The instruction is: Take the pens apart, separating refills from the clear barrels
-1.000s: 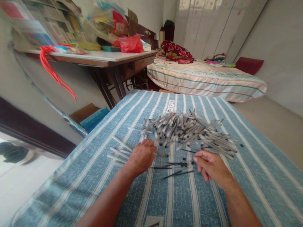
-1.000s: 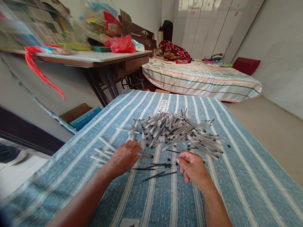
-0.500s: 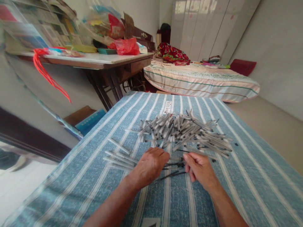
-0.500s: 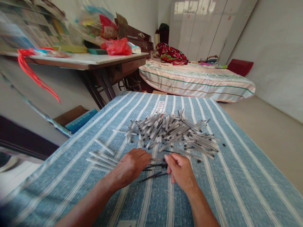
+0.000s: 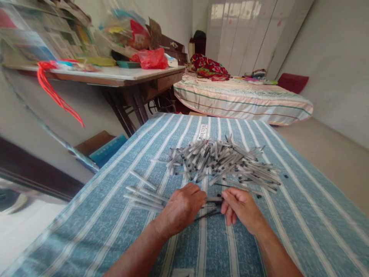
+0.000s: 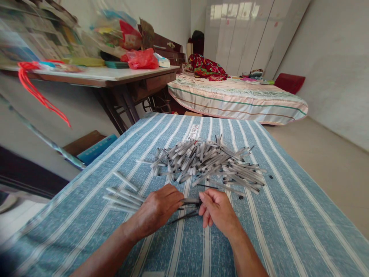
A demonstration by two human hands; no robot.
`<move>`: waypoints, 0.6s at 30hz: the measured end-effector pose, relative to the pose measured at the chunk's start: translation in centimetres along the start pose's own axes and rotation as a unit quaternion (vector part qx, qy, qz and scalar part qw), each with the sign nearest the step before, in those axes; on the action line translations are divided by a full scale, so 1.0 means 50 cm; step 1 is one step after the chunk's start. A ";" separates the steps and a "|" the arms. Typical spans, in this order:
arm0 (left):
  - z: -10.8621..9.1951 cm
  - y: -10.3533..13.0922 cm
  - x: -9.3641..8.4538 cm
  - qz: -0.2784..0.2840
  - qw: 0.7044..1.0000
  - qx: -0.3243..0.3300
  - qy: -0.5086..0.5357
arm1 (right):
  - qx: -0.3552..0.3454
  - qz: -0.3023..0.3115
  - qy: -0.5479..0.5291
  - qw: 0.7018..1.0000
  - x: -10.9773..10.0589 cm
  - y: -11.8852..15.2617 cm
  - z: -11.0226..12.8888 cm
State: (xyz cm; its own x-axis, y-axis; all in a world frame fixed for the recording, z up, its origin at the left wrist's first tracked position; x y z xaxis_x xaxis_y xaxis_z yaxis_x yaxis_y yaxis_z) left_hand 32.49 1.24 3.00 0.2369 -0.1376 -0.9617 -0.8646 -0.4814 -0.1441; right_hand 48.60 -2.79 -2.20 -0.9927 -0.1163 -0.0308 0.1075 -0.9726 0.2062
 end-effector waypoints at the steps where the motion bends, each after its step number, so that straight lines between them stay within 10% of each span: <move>1: 0.000 0.000 0.000 -0.003 1.000 -0.003 -0.005 | 0.006 0.002 0.001 1.000 0.001 -0.001 -0.003; 18: 0.006 0.003 -0.005 -0.014 0.996 -0.038 0.075 | 0.011 -0.005 0.010 1.000 0.001 0.000 0.001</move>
State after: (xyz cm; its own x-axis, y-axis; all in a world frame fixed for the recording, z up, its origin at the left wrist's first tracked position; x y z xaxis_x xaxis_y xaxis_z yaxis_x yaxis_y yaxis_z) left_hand 32.16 1.46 3.14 0.3280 -0.2485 -0.9114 -0.8226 -0.5495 -0.1462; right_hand 48.55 -2.77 -2.18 -0.9925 -0.1113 -0.0514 0.0969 -0.9688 0.2281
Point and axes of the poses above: each hand's wrist, its own y-axis away from the middle knuckle, its own x-axis out of the palm, z = x × y, the point moved 4 cm from there along -y, towards the middle knuckle, and after that the axes turned 6 degrees about z, right-handed, at the moved point
